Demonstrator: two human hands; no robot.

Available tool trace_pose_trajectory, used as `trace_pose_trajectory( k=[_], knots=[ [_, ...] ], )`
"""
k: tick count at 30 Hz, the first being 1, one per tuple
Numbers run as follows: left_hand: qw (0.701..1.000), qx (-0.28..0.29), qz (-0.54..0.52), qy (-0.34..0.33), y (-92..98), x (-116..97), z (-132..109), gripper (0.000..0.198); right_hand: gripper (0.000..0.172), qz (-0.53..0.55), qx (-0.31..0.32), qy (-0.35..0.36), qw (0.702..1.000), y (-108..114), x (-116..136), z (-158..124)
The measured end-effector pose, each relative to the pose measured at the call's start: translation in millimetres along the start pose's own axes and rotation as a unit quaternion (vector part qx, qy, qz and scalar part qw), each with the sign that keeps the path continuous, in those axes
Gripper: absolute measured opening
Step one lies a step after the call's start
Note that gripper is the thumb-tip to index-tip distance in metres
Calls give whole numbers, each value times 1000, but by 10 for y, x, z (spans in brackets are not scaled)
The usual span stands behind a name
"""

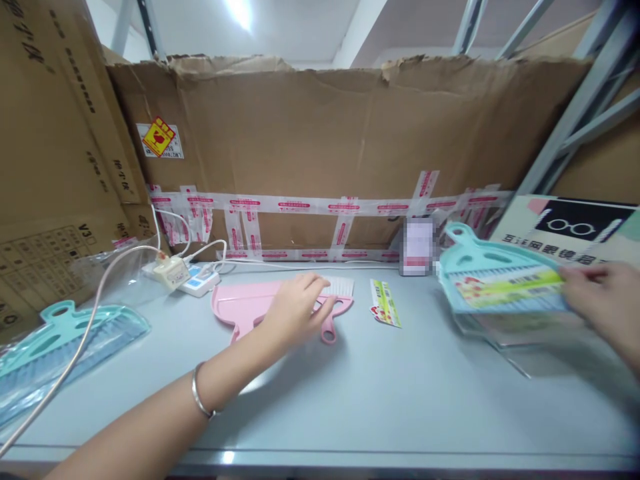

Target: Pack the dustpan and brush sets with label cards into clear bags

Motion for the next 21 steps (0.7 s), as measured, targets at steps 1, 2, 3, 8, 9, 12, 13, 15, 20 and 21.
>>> trace_pose_trajectory(
  k=[1,2,3,8,9,12,13,15,20,21],
  knots=[
    [997,3,-63,50,19,0,38,28,29,14,-6,-11,1000,-4,287,-97],
    [985,17,-134,110,33,2,75,33,25,56,10,-4,998,-41,583,-214],
    [962,41,-209,172,41,5,109,40,23,108,41,1,993,-112,868,-345],
    [819,92,-448,346,74,138,132,42,26,265,175,56,946,-687,1833,-1026],
    [812,62,-456,360,90,207,103,37,28,311,199,51,928,-777,1922,-1139],
    [801,-58,-447,394,156,453,-26,32,33,408,145,48,900,-856,2041,-1421],
    [798,-92,-441,400,179,529,-71,33,32,421,119,56,897,-828,2055,-1508],
    [791,-141,-433,408,213,639,-143,35,28,439,157,65,882,-748,2085,-1685],
    [788,-169,-434,402,193,640,-206,40,33,501,449,-134,728,-677,2214,-2077],
    [793,-166,-432,397,181,615,-206,42,34,519,465,-179,695,-687,2235,-2127]
  ],
)
Point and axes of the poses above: each hand's wrist, its own z-axis towards the middle knuckle, its own y-axis out of the back of the hand, x = y × z, the point moved 1 cm from there along z, towards the middle knuckle, and after that the axes turned 8 degrees about -x, right-handed, at the moved point
